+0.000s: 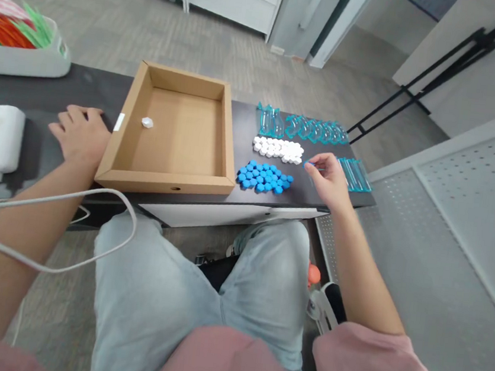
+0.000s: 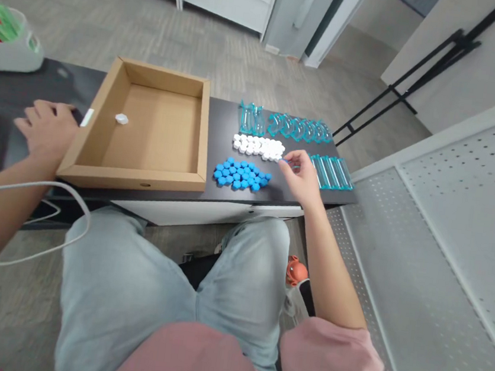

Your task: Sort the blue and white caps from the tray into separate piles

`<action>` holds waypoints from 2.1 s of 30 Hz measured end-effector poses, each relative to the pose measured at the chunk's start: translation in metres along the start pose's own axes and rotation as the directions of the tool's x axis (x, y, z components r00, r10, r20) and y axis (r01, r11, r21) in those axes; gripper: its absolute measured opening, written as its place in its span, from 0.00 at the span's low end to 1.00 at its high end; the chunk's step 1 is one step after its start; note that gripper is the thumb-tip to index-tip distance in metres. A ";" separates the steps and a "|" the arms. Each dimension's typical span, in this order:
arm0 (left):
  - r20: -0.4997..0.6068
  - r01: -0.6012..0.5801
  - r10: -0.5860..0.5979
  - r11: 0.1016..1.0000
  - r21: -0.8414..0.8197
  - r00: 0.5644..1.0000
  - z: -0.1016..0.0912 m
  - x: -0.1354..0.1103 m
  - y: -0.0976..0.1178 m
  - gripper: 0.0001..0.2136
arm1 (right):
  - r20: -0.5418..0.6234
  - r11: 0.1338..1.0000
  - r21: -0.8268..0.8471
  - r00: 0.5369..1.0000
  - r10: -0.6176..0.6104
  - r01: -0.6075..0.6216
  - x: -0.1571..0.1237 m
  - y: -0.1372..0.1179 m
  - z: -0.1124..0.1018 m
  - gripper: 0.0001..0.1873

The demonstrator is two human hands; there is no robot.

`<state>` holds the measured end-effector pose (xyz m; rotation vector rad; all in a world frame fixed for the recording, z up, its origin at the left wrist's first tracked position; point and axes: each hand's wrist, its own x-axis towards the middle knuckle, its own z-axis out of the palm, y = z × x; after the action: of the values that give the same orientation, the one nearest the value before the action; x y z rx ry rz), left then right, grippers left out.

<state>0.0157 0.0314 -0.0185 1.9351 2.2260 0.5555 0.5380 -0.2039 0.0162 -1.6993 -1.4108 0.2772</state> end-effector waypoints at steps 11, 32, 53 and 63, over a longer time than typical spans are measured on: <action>0.035 0.089 -0.094 0.990 0.108 0.995 -0.009 -0.001 0.009 0.36 | 0.156 0.990 0.012 0.979 0.133 -0.137 -0.054 0.030 0.021 0.17; 0.075 0.063 -0.068 0.995 0.075 0.995 -0.013 -0.005 0.009 0.38 | 0.178 1.000 -0.017 0.984 -0.003 0.006 -0.057 0.036 0.022 0.32; 0.068 0.033 -0.036 0.998 0.051 0.997 -0.008 0.001 -0.001 0.33 | 0.150 0.996 -0.067 0.987 -0.053 0.064 -0.057 0.024 0.028 0.39; 0.079 -0.043 0.041 0.999 0.024 0.996 -0.013 -0.010 0.002 0.33 | 0.375 0.903 0.035 0.832 -0.409 0.428 0.025 -0.126 0.128 0.16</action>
<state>0.0151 0.0200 -0.0074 1.9841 2.1609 0.4502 0.3768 -0.1250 0.0421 -1.3673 -2.0494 0.3312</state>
